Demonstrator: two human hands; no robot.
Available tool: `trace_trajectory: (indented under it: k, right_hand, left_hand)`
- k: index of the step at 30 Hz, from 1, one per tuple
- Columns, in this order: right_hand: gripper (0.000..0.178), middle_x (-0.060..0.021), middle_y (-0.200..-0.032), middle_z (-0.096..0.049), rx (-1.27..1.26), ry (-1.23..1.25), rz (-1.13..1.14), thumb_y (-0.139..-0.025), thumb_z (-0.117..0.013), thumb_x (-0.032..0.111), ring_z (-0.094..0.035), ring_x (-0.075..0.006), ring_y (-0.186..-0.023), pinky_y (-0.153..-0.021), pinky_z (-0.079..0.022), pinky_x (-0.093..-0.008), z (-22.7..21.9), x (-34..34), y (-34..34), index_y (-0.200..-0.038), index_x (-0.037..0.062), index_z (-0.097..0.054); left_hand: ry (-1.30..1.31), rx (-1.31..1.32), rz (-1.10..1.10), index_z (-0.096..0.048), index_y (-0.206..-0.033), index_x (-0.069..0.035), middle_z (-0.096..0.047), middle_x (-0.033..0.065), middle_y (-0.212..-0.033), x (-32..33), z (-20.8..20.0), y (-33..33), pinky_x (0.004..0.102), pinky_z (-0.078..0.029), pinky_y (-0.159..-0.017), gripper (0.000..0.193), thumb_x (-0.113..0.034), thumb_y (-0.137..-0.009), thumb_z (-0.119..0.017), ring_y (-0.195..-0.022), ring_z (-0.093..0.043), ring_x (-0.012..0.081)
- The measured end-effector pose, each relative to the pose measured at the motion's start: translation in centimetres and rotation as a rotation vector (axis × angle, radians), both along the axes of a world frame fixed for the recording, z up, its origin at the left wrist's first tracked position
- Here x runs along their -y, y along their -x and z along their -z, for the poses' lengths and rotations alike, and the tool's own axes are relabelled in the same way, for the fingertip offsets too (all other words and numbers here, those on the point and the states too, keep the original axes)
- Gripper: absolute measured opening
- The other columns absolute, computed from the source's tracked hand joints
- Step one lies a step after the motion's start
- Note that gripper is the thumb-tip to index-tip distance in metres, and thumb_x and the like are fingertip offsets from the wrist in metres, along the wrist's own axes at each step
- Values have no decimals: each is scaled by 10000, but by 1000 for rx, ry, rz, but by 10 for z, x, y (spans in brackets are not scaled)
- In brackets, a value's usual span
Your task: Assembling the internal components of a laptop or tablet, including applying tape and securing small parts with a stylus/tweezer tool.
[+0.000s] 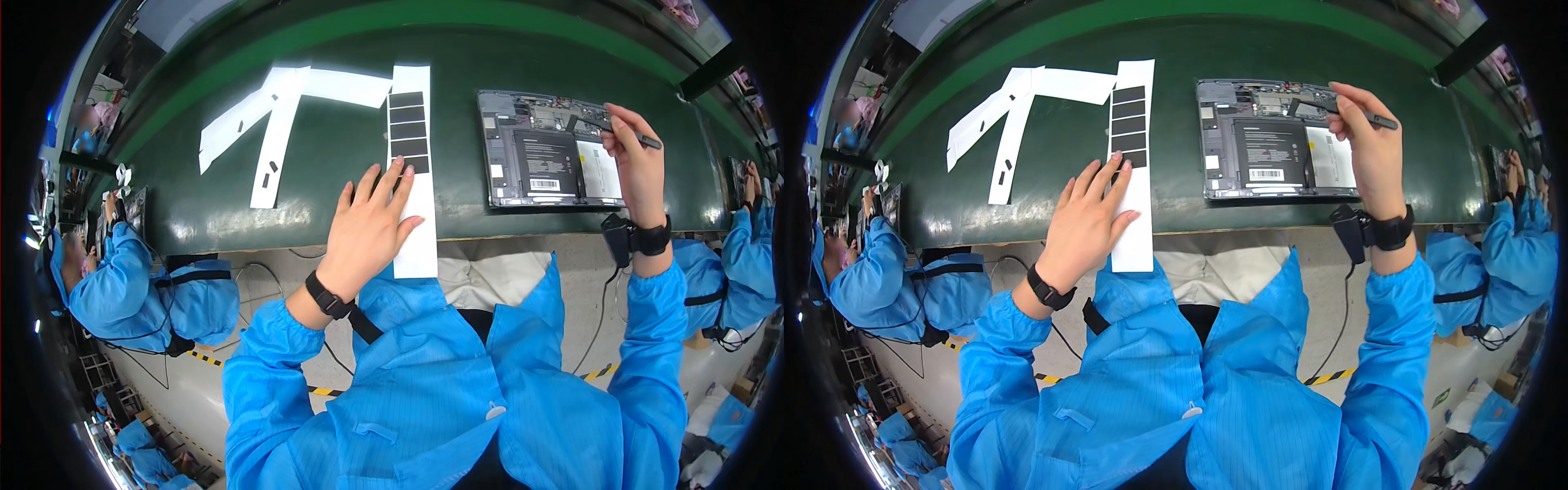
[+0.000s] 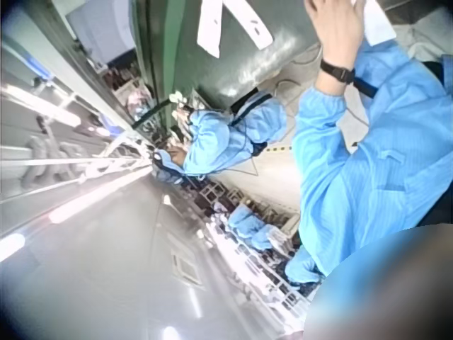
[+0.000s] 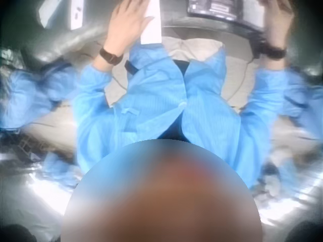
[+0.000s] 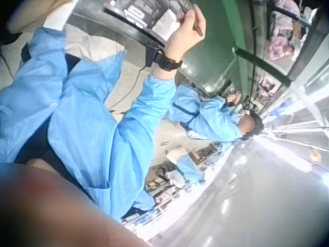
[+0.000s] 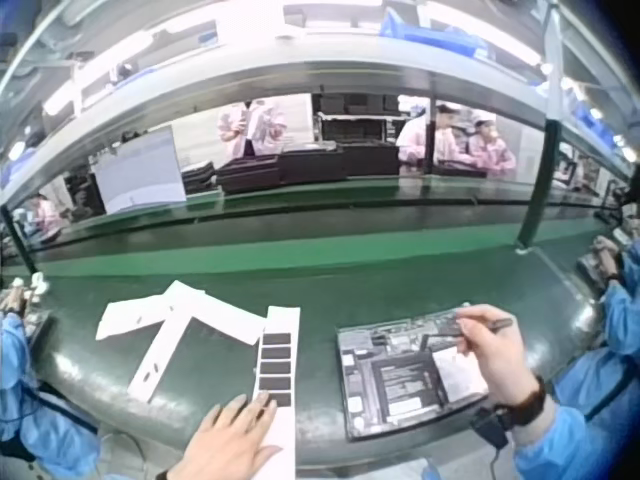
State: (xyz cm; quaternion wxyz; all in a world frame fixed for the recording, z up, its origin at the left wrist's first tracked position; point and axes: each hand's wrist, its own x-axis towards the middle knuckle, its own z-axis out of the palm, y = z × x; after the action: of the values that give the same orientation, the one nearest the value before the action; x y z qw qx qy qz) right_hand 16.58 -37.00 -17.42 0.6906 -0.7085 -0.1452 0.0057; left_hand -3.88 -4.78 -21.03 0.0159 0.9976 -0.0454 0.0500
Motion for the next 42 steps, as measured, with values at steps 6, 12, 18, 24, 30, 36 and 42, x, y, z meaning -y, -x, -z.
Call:
trace_trajectory:
  k: [6, 12, 18, 24, 30, 36, 42]
  right_hand:
    - [259, -13, -833, -652, -53, 33, -133, -952, -616, 141, -567, -61, -730, -694, -467, -208, 3, -15, -29, -1166, 9, -675]
    - [258, -6, -838, -657, -138, 37, -285, -949, -629, 179, -586, -45, -745, -667, -470, -190, 13, -30, -56, -1162, 42, -682]
    - [242, 26, -804, -631, -235, 59, -301, -944, -639, 198, -570, -24, -734, -618, -422, -162, 13, -41, -58, -1144, 67, -680]
    - [213, 44, -781, -609, -262, 56, -292, -940, -639, 200, -553, -20, -719, -614, -403, -162, 18, -41, -60, -1103, 69, -680]
    - [199, 48, -775, -604, -251, 77, -284, -939, -639, 200, -552, -20, -720, -611, -401, -163, 17, -41, -60, -1086, 73, -682]
    - [195, 45, -770, -604, -247, 88, -276, -940, -641, 201, -551, -20, -719, -608, -399, -163, 17, -42, -60, -1081, 74, -684]
    - [185, 41, -773, -606, -242, 38, -280, -939, -645, 190, -548, -20, -718, -607, -399, -164, 20, -40, -60, -1076, 72, -685]
  left_hand:
    - [10, -12, 41, -536, -1355, -35, -434, 133, -1481, 1, -10, -5, 468, -403, -1070, 525, -324, -925, -615, -1360, -410, 359]
    - [226, -183, 116, -640, -1192, -1, -591, 175, -1295, 5, -88, -69, 425, -470, -971, 392, -305, -947, -609, -1200, -564, 340]
    - [507, -15, 275, -660, -1156, -6, -690, 174, -1098, 31, -66, -200, 384, -510, -890, 417, -345, -914, -648, -1020, -664, 312]
    - [624, -129, 211, -654, -1181, 14, -703, 181, -1100, 45, -23, -241, 360, -506, -924, 470, -366, -905, -673, -1034, -668, 308]
    - [718, -287, 246, -676, -1135, 33, -714, 178, -1059, 41, -18, -244, 328, -510, -904, 438, -341, -908, -684, -991, -681, 258]
    - [749, -312, 277, -685, -1119, 31, -720, 158, -1012, 45, -17, -241, 312, -515, -862, 429, -341, -904, -688, -932, -679, 221]
    - [755, -311, 280, -683, -1123, 22, -720, 148, -988, 46, -17, -238, 312, -522, -813, 441, -356, -896, -696, -884, -676, 210]
